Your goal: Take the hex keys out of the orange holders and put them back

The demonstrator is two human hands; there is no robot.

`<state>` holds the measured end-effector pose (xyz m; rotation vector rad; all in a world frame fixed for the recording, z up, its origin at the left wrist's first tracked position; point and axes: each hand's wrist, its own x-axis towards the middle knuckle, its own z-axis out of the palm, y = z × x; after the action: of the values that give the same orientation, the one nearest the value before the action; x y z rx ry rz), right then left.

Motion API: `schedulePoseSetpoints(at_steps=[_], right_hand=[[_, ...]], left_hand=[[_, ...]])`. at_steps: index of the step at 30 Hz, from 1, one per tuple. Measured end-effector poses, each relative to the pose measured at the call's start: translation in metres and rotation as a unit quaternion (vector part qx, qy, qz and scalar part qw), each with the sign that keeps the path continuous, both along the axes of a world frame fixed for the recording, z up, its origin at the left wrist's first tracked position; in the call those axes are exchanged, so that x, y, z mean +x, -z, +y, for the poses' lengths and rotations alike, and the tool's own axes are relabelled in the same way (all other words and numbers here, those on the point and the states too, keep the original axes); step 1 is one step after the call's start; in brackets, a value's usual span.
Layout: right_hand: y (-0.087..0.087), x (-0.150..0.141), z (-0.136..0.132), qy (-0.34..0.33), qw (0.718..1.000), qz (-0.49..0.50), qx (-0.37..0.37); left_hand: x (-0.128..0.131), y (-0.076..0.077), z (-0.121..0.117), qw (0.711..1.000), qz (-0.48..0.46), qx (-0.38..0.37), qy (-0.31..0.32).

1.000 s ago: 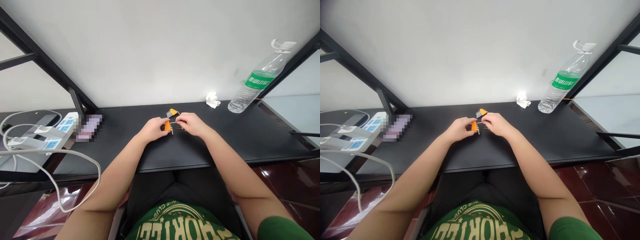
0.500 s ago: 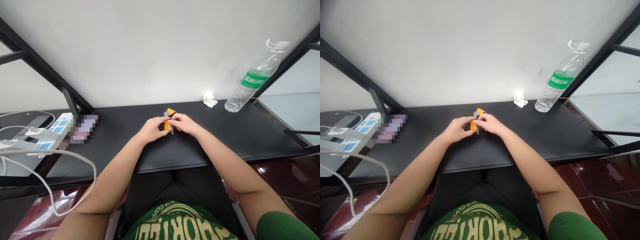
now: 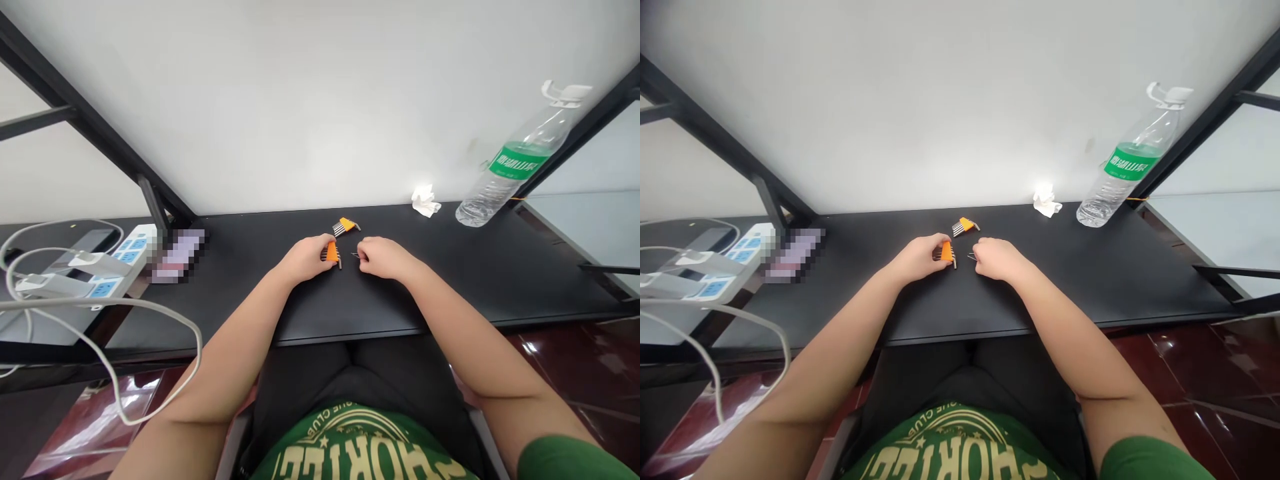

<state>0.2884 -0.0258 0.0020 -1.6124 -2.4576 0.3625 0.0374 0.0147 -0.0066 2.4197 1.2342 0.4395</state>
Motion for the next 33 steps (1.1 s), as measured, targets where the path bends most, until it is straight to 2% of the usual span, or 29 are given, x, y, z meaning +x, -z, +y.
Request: schedulePoseSetpoints(at_steps=[5, 8, 12, 23, 33], right_hand=[[0.0007, 0.0002, 0.0026, -0.012, 0.991, 0.128, 0.019], [0.0041, 0.0015, 0.006, -0.028, 0.984, 0.172, 0.032], [0.0061, 0.0016, 0.0079, -0.051, 0.98, 0.19, 0.035], [0.0049, 0.0042, 0.0071, -0.072, 0.974, 0.212, 0.036], [0.0036, 0.0042, 0.006, -0.105, 0.967, 0.22, 0.075]], left_hand=[[0.0017, -0.0008, -0.0027, 0.999, -0.031, -0.01, 0.015], [0.0025, -0.002, -0.0048, 0.998, -0.056, -0.02, 0.021], [0.0037, -0.0031, -0.0071, 0.996, -0.082, -0.034, 0.029], [0.0027, -0.0011, -0.0062, 0.995, -0.082, -0.034, 0.033], [0.0047, -0.0031, -0.0088, 0.994, -0.084, -0.046, 0.054]])
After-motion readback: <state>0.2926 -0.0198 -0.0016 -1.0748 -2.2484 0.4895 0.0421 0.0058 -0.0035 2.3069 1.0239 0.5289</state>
